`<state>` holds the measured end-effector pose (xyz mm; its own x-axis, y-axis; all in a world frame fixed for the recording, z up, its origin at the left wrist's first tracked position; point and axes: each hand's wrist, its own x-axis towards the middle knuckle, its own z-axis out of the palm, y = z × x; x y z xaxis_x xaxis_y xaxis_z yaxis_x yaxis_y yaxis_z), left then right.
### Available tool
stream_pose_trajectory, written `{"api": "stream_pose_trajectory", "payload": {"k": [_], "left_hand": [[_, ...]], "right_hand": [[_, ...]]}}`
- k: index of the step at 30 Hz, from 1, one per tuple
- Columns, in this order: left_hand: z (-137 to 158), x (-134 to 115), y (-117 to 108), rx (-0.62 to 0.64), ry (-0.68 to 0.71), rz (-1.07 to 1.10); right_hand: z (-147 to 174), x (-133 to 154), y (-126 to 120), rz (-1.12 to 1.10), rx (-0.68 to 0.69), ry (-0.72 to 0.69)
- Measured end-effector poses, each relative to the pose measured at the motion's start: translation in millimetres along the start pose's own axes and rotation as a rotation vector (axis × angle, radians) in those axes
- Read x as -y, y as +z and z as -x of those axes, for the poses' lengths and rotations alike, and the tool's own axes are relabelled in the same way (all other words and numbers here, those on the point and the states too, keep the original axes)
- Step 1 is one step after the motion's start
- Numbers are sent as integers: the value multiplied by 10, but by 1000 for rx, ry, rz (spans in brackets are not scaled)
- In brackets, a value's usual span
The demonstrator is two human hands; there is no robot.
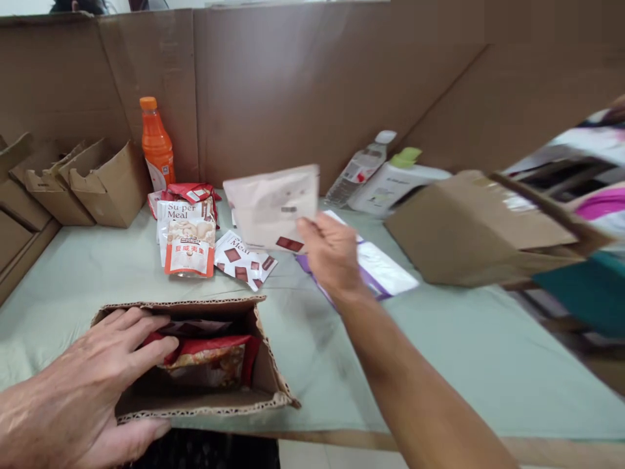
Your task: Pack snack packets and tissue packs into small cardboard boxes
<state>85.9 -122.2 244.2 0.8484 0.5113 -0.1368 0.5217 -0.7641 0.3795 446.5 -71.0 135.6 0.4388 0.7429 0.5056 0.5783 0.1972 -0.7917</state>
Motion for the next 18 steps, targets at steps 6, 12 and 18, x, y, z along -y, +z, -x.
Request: {"api": "stream_pose_trajectory", "payload": {"k": [6,12,18], "left_hand": [[7,-16,42,92,7,-2],[49,-69,91,93,39,-79],[139,-24,241,-82,180,-101]], "right_hand": [[346,1148,-313,-409,-169,-211],[825,1466,-407,-247,-30,-234],[961,1549,-332,103,492,-550]]}}
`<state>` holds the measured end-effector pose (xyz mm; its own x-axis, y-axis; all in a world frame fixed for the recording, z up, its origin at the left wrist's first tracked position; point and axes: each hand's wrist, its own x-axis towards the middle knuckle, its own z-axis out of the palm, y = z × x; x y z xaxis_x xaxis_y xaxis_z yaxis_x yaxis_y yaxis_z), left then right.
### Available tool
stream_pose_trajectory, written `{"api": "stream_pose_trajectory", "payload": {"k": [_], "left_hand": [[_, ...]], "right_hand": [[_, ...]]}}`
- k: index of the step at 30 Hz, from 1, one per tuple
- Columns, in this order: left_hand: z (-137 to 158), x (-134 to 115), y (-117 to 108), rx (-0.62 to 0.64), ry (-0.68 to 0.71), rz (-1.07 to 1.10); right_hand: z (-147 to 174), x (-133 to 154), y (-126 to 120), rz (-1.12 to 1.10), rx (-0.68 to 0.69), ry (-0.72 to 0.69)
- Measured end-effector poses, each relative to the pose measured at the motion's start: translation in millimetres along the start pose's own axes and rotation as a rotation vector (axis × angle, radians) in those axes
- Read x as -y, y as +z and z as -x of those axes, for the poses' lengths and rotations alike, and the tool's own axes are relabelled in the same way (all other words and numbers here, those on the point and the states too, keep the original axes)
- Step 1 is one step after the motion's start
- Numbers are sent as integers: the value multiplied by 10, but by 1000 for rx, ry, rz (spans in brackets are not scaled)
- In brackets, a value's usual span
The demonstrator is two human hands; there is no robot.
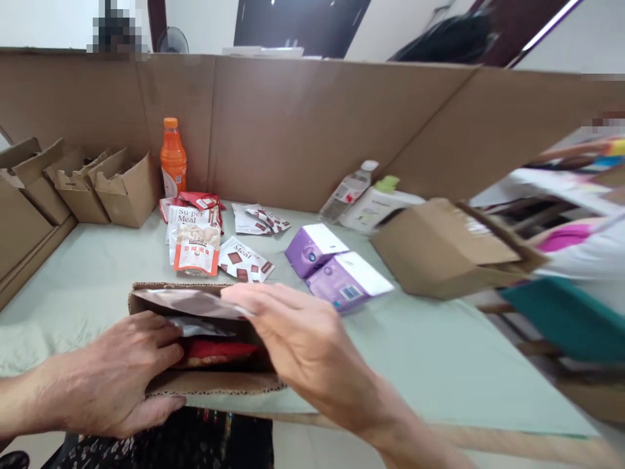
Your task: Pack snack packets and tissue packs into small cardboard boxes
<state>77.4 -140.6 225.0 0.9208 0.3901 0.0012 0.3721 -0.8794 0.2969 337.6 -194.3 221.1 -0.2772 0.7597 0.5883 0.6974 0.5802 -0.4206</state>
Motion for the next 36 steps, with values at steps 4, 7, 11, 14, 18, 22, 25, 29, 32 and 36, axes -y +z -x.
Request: {"api": "stream_pose_trajectory", "payload": {"k": [4,7,11,14,18,22,25,29,32,36], "left_hand": [[-4,-28,10,63,-21,-35],[-27,-61,-26,141,-50,-68],[-26,-71,-55,131,-37,-70],[3,-51,-60,110,-29,-29],[57,-15,-71,25,21,46],[99,-7,-88,-59,11,73],[112,-21,-94,-77,1,90],[109,-35,-103,-55,-16,111],[94,-26,-121,-23,-36,125],[69,5,-146,-6,-23,115]], "right_hand": [[-79,-44,216,208,343,-64],[-67,-76,269,238,362,-40],[-14,-67,88,172,162,-12],[40,-146,-98,169,-13,84],[121,-537,-206,147,-90,339],[149,-1114,-47,248,124,564],[92,-1455,256,294,270,596],[-43,-1700,771,322,413,588],[-115,-1798,1064,370,481,603],[-131,-1912,1197,448,495,617]]}}
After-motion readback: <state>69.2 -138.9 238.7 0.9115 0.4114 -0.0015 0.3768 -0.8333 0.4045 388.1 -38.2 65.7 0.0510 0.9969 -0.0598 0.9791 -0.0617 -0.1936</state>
